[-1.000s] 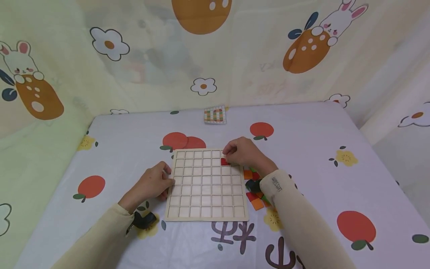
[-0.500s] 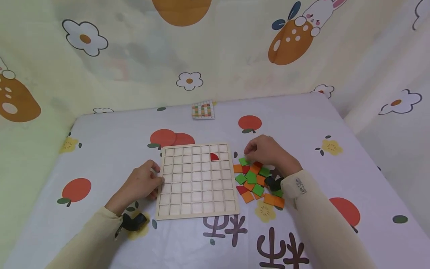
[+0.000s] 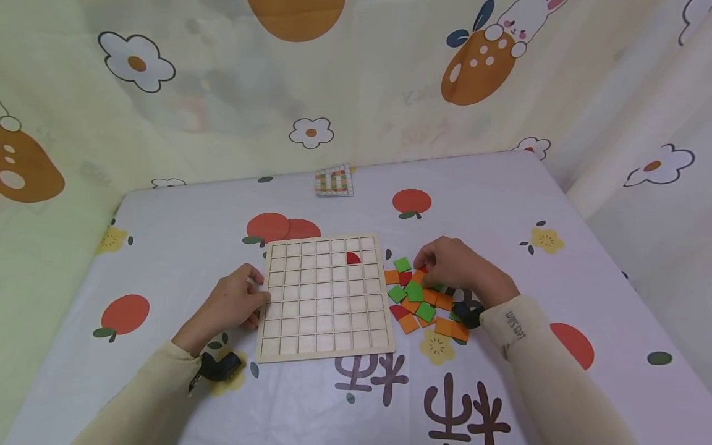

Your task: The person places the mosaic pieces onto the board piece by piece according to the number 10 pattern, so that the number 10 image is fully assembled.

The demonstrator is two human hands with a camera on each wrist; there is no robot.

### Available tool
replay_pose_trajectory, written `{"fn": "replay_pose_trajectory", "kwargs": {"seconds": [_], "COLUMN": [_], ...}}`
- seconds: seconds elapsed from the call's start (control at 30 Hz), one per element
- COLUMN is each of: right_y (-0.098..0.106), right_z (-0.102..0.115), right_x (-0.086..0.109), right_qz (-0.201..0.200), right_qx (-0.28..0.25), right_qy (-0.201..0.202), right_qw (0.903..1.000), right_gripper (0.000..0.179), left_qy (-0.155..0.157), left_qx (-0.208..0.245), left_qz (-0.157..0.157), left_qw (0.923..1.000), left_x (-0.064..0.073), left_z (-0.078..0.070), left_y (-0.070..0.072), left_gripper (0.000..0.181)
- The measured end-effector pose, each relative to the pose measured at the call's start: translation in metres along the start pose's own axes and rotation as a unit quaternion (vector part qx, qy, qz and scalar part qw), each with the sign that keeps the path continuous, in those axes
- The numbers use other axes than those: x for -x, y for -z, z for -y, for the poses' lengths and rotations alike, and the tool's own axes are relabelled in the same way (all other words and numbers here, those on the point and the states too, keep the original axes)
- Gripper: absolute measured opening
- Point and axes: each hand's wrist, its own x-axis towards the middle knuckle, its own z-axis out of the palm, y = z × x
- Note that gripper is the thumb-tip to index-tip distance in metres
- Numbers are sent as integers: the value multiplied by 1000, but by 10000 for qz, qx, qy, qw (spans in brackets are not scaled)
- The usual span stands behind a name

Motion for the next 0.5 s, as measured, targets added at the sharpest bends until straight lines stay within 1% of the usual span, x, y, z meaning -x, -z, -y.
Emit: {"fn": "replay_pose_trajectory", "kwargs": {"seconds": [0.1, 0.23, 0.4, 0.5], "right_y": [-1, 0, 1, 3], "right_z": [2, 4, 2, 0], "right_x": [1, 2, 3, 1], "right_qz": [-22, 17, 81, 96], "right_qx": [144, 325, 366, 409], "right_qy": [84, 100, 37, 31], "right_qw": [9999, 9994, 9993, 9991], "right_gripper": [19, 21, 27, 27], "left_qy": [-27, -18, -25, -31], "left_qx": [3, 13, 19, 29], "left_qz": [-10, 7, 39, 39], "left_qw": [10000, 10000, 10000, 10000], "left_x": [0, 1, 1, 1], "left_z": [0, 0, 0, 0], "left_y": [0, 0, 0, 0], "left_gripper": [22, 22, 23, 23]}}
